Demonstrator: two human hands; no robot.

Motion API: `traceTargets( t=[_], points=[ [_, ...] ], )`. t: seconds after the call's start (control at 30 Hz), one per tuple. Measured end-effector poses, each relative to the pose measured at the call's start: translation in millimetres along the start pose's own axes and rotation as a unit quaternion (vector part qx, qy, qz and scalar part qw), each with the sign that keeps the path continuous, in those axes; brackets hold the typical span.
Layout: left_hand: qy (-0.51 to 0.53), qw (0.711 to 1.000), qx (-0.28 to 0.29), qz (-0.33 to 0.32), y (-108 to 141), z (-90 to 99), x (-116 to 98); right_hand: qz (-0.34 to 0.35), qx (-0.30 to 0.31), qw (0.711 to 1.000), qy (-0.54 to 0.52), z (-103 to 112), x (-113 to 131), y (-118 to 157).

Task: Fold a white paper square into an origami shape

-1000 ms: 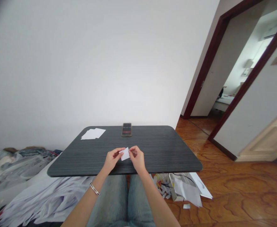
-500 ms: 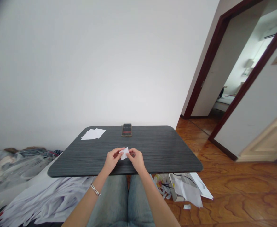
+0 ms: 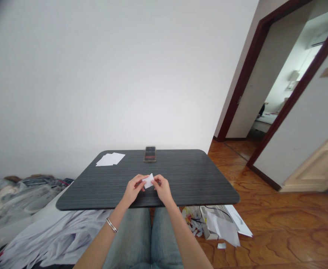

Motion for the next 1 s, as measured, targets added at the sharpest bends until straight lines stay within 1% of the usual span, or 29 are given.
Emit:
traceTargets(
  t=[0.1, 0.2, 0.33, 0.5, 0.6, 0.73, 0.83, 1.0],
  points=[
    [0.018, 0.999, -0.002, 0.030, 0, -0.7, -1, 0.012, 0.000, 1.000, 0.006, 2, 0, -1],
    [0.027, 0.998, 0.012, 0.056, 0, -2.4, 0, 0.028, 0.004, 1.000, 0.006, 3, 2, -1],
    [0.041, 0.997, 0.030, 0.066, 1, -3.6, 3, 0.049, 0.009, 0.999, 0.001, 4, 5, -1],
    [0.033, 0.994, 0.069, 0.078, 3, -7.0, 5, 0.075, -0.001, 0.997, -0.003, 7, 8, 0],
    [0.018, 0.994, 0.084, 0.066, 3, -9.0, 0, 0.079, -0.003, 0.997, -0.007, 7, 9, -1],
    [0.001, 0.996, 0.086, 0.024, 3, -8.9, -6, 0.075, 0.002, 0.997, -0.015, 7, 9, 0],
    [-0.014, 0.997, 0.073, 0.000, 3, -6.5, -6, 0.076, 0.002, 0.997, -0.023, 7, 11, 1],
    [-0.025, 0.999, 0.031, -0.017, 1, -1.1, -3, 0.078, 0.000, 0.997, -0.008, 7, 13, 2]
  ],
)
Point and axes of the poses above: each hand's wrist, its own y-axis away from the middle knuckle, its own z-axis out of the back of the hand, x = y × z, the point moved 4 cm from there along -y, towards the middle knuckle, and after that the axes turned 12 degrees about -x, right-handed, at the moved point
